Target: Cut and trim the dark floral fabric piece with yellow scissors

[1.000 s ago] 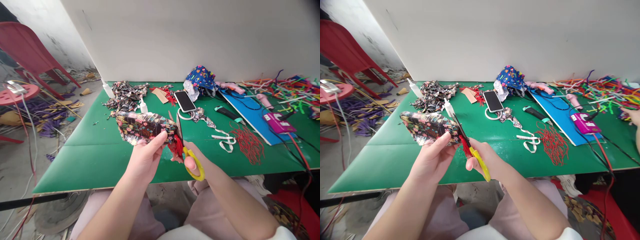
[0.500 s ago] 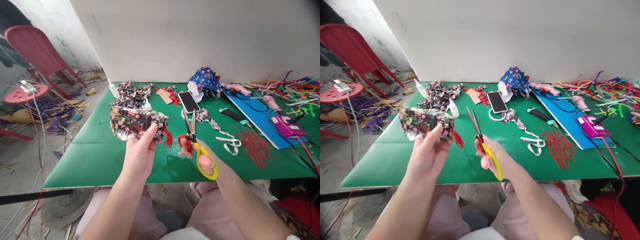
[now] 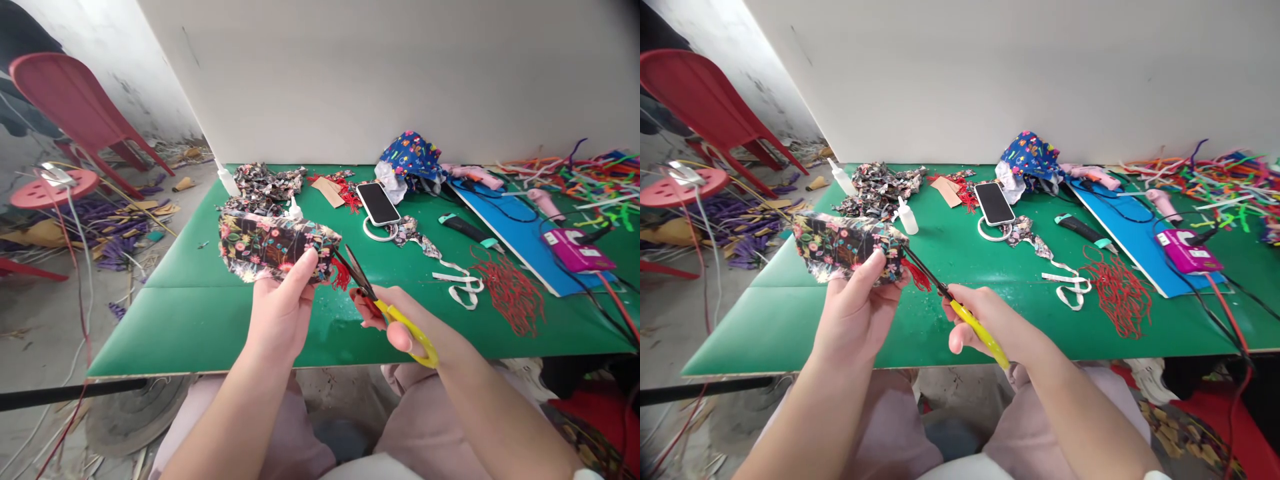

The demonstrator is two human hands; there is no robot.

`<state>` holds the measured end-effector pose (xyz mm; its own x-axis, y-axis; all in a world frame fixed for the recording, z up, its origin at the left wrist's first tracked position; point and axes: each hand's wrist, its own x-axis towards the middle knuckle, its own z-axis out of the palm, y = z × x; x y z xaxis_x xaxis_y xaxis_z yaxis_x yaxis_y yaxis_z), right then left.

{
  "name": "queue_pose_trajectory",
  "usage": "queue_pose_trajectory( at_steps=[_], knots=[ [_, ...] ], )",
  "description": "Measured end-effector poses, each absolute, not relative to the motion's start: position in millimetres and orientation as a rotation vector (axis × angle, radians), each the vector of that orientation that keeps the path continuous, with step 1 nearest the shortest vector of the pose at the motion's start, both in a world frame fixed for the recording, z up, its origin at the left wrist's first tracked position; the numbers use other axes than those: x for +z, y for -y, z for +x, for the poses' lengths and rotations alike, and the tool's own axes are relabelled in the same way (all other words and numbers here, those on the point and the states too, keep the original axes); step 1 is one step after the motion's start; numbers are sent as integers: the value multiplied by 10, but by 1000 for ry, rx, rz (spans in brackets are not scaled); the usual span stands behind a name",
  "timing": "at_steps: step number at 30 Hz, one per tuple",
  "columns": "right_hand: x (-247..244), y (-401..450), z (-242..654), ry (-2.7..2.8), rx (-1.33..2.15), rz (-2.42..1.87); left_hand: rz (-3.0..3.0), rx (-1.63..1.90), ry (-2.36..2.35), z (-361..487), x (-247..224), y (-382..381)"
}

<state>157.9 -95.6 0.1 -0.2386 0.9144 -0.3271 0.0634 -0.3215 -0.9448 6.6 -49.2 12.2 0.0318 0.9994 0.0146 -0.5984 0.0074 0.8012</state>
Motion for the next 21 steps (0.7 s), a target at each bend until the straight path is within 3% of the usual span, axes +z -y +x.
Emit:
queue_pose_trajectory(
  at_steps=[10, 21],
  knots=[
    [-44, 963, 1599, 1505, 1405, -1228, 833, 1359, -726, 132, 113, 556],
    [-39, 948, 1629, 1500, 1453, -1103, 835, 1307, -707, 165, 94, 591]
  ],
)
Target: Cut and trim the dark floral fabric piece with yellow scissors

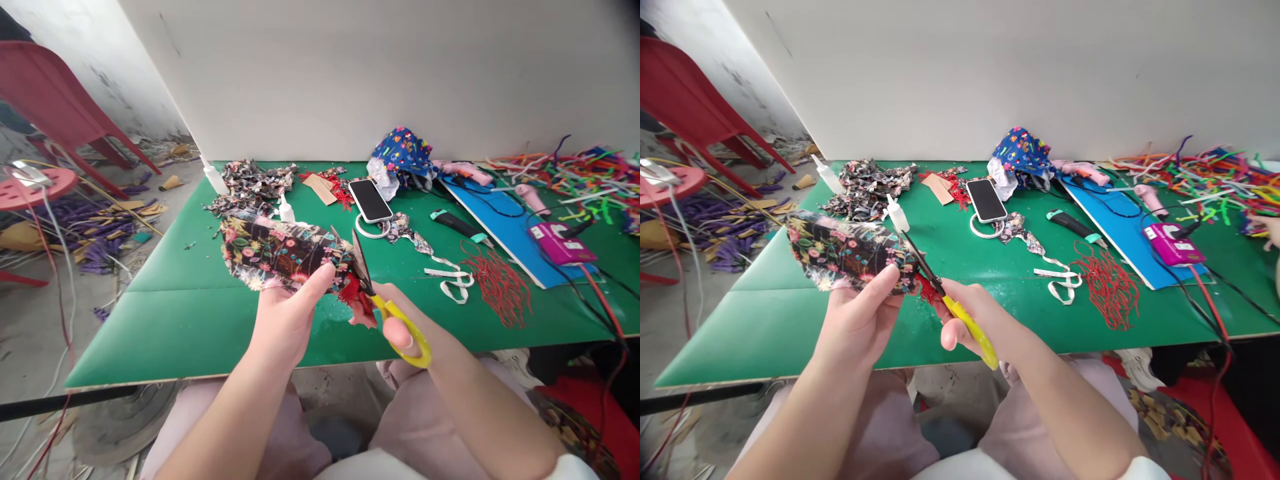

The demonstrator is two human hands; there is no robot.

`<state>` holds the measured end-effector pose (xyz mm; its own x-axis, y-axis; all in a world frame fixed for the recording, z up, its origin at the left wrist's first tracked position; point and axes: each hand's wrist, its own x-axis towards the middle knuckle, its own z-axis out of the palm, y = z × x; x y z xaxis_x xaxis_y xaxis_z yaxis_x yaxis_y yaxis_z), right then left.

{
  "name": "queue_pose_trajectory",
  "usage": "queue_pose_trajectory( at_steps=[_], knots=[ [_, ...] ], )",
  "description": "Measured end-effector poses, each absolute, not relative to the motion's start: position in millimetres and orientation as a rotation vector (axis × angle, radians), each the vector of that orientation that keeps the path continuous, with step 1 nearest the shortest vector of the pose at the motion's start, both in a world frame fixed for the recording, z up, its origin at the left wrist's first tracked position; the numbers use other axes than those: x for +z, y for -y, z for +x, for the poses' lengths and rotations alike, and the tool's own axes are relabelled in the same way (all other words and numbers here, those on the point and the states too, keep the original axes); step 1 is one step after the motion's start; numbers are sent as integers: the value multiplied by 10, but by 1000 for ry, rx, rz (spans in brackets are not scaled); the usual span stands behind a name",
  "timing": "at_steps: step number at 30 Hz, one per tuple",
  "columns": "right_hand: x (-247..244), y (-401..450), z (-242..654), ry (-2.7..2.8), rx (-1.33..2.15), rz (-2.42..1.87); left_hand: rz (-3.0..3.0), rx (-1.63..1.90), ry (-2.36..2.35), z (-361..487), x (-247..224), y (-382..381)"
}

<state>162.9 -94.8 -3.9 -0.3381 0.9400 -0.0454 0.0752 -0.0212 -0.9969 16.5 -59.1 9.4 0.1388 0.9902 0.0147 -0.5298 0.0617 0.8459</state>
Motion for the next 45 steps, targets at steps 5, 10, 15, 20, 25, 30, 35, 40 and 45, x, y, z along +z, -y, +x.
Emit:
queue_pose_trajectory(
  at_steps=[5, 10, 15, 20, 25, 30, 35, 40, 45],
  knots=[
    [-65, 844, 1724, 1553, 1557, -1054, 856, 1275, -719, 166, 88, 589],
    [-61, 879, 1720, 1540, 1577, -1084, 931, 1246, -742, 115, 50, 574],
    [-52, 978, 1661, 1483, 1467, -1128, 979, 1222, -741, 86, 49, 558],
    [-32, 959, 1683, 1511, 1494, -1172, 954, 1241, -732, 67, 67, 539],
    [-12, 1006, 1679, 1449, 1463, -1203, 1022, 1188, -766, 32, 81, 521],
    [-3, 1038, 1708, 1381, 1563, -1263, 1037, 1190, -838, 29, 104, 517],
    [-18, 1028, 1729, 1351, 1617, -1323, 1117, 1137, -828, -1, 72, 501],
    [0, 1018, 1766, 1333, 1681, -1415, 1168, 1122, -825, -23, 38, 480],
    [-32, 1011, 1771, 1319, 1676, -1438, 1209, 1110, -847, -26, 40, 473]
  ],
)
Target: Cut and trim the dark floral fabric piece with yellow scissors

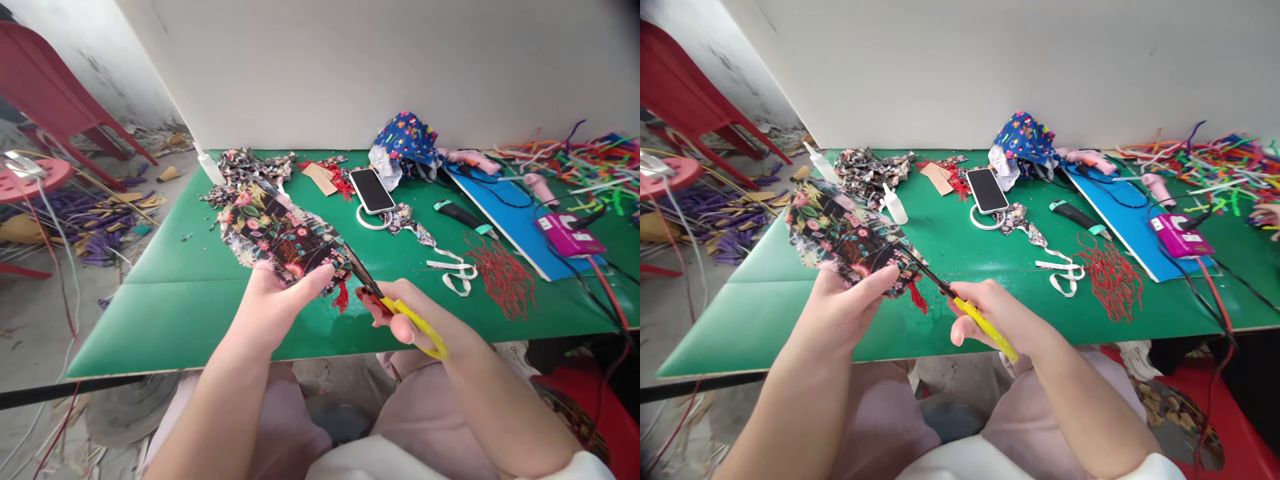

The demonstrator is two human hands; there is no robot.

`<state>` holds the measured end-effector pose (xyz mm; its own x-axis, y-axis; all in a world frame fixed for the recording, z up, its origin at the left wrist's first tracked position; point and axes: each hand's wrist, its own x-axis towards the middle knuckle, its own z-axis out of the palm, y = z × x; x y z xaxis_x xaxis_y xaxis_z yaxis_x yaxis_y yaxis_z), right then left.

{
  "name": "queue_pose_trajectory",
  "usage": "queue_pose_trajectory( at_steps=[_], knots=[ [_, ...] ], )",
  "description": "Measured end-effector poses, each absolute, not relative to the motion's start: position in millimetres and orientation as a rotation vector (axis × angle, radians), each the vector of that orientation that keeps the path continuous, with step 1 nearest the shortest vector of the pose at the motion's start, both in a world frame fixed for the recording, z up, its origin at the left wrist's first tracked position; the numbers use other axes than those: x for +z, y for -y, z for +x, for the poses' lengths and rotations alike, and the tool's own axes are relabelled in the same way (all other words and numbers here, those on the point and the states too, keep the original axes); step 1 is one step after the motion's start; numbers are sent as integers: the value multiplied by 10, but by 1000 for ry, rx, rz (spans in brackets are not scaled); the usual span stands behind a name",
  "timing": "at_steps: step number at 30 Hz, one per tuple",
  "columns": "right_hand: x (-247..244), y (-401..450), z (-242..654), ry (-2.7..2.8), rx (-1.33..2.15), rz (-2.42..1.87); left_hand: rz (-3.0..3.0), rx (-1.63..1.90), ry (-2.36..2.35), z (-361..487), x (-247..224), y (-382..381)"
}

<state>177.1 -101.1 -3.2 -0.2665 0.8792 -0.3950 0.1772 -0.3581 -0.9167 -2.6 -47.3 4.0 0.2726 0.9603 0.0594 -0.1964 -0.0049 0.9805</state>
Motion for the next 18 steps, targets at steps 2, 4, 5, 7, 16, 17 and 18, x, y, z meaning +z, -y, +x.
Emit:
queue_pose_trajectory(
  at_steps=[2, 4, 5, 7, 16, 17, 18],
  knots=[
    [-77, 1013, 1777, 1330, 1652, -1435, 1208, 1121, -836, -26, 48, 473],
    [-126, 1021, 1791, 1354, 1630, -1415, 1207, 1120, -824, -28, 56, 473],
    [-144, 1027, 1801, 1358, 1631, -1401, 1206, 1115, -822, -30, 59, 472],
    [-155, 1041, 1817, 1347, 1647, -1369, 1204, 1112, -830, -39, 62, 469],
    [116, 1034, 1805, 1413, 1687, -1436, 1247, 1086, -844, -89, 41, 454],
    [121, 1031, 1806, 1434, 1671, -1442, 1251, 1086, -847, -90, 43, 453],
    [119, 1030, 1808, 1451, 1655, -1445, 1254, 1088, -853, -91, 46, 452]
  ],
)
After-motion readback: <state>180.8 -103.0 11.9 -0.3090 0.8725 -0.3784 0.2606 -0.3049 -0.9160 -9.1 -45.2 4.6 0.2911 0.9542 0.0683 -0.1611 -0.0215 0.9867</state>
